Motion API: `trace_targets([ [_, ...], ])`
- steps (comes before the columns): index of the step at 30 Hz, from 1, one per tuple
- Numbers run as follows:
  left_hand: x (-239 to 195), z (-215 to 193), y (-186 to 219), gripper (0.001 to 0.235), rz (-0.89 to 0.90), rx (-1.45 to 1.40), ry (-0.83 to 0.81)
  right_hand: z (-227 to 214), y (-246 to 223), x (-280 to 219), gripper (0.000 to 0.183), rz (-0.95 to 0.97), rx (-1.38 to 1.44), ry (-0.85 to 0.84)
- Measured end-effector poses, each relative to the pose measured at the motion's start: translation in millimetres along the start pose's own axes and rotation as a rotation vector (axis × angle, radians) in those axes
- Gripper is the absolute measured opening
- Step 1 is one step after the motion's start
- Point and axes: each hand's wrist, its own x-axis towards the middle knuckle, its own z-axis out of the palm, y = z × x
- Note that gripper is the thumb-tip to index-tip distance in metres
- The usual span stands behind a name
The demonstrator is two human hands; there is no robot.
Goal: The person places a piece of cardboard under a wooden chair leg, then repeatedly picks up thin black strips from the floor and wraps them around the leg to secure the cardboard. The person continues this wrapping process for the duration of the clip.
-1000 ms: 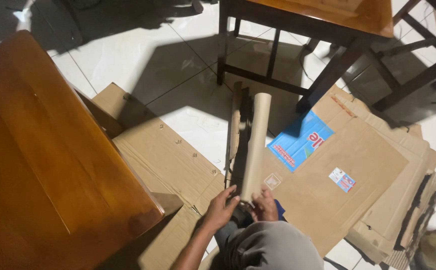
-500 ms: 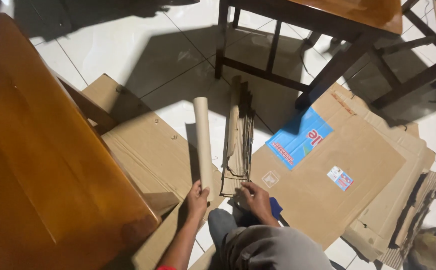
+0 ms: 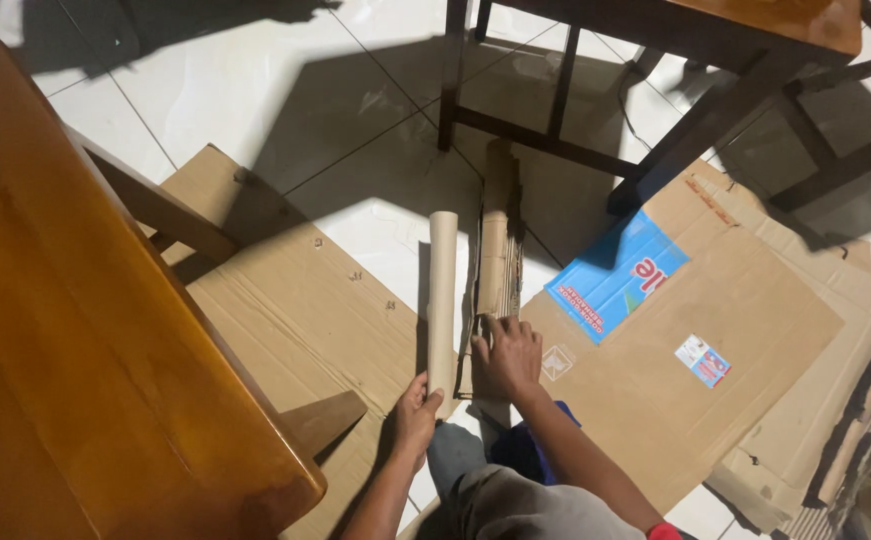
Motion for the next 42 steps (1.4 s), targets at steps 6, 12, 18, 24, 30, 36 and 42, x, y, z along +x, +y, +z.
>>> trace_targets([
  [6,2,2,0,0.048,-0.036,0.096,-0.008,21,16,1,0.033,0.072,0.300,0.158],
  [12,-3,13,-2,0.050,0.009,0.046,-0.036,-4,20,-35,0.017,0.124,0.681,0.658],
  [18,11,16,-34,0.058,0.120,0.148,-0.086,-20,42,-77,0.019,0.386,0.810,0.780],
  [24,-6,19,-19,0.071,0.165,0.315,-0.134,-86,45,-125,0.014,0.376,0.769,1.041],
  [30,-15,19,-28,0.076,0.392,0.658,-0.046,-153,52,-163,0.010,0.237,0.575,1.216],
  [36,-65,47,43,0.070,0.504,0.709,-0.100,-246,67,-192,0.013,0.032,0.112,1.168],
  [42,-119,69,101,0.058,0.674,0.636,-0.177,-286,88,-198,0.003,-0.042,0.020,1.240],
])
